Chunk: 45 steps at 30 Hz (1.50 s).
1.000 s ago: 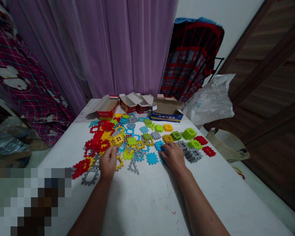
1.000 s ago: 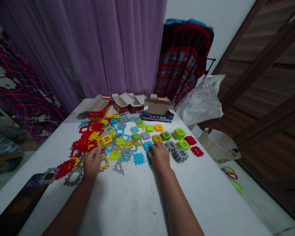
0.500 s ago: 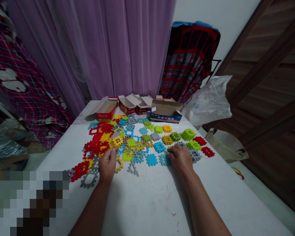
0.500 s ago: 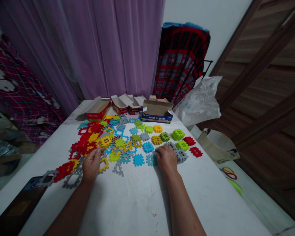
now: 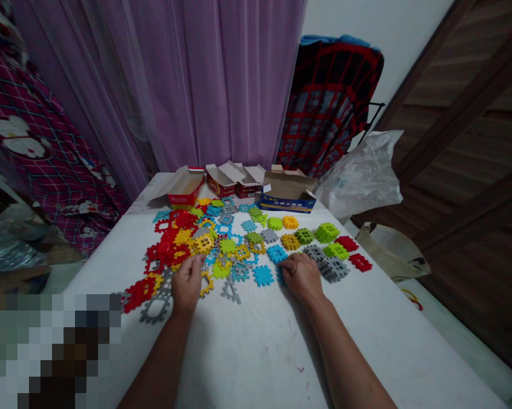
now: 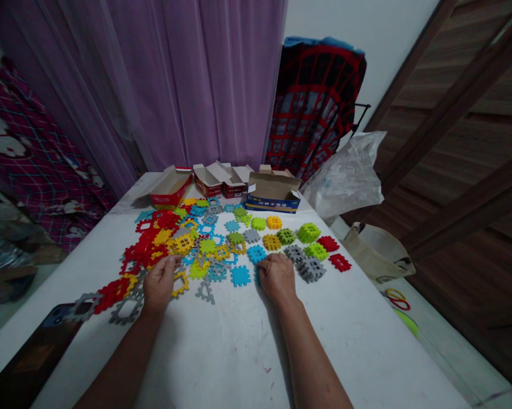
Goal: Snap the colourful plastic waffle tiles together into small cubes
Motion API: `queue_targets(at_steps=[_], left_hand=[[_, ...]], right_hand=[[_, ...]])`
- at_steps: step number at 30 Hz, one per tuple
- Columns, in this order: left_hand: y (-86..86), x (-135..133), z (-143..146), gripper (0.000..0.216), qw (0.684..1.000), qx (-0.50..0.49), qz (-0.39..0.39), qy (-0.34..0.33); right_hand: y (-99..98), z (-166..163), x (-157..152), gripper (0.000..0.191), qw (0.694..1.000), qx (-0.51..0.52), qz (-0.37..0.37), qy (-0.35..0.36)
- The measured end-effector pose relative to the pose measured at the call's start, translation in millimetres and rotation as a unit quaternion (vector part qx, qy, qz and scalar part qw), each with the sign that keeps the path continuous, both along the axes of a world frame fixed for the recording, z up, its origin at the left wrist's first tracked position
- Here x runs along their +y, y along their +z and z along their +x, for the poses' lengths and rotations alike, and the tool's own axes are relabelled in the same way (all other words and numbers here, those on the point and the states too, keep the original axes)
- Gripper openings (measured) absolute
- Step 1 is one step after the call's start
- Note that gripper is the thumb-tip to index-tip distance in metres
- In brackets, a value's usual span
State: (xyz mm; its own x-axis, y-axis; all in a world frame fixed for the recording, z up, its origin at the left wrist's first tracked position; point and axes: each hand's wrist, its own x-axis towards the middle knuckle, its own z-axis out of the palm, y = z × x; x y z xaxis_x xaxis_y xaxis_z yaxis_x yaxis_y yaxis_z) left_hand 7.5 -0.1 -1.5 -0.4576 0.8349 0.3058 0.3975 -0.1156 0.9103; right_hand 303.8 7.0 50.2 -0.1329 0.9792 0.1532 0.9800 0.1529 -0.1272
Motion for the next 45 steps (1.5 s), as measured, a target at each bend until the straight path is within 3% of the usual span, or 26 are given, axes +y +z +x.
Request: queue_targets(at_steps=[12, 18, 27, 33, 39, 45], left_hand=[[6.3, -3.0, 1.5, 0.041, 1.000, 0.001, -0.004, -0.004], [7.0, -2.9, 2.1, 0.041, 1.000, -0.003, -0.004, -0.002], [5.7, -2.2, 2.1, 0.041, 1.000, -0.011, 0.004, -0.005], [4.6, -1.4, 1.3, 0.043, 1.000, -0.005, 0.002, 0.000], [7.9, -3.2, 1.3, 0.042, 1.000, -0.002, -0.001, -0.004], [3.8, -2.4, 1.0, 0.043, 1.000, 0.000, 0.005, -0.006]], right_hand=[[1.6, -6.0, 0.0, 0.029, 1.000, -0.010, -0.005, -0.003], [-3.0, 6.7, 0.8, 0.029, 1.000, 0.013, 0.004, -0.003], [-11.2, 13.7, 1.1, 0.033, 0.991, 0.052, 0.047, -0.112], [-13.1, -2.1, 0.3, 0.044, 0.991, 0.056, 0.062, -0.103], [-16.9, -1.4, -0.2, 0.031, 0.988, 0.082, 0.101, -0.083], [-20.5, -4.8, 1.6, 0.025, 0.983, 0.113, 0.143, -0.020]])
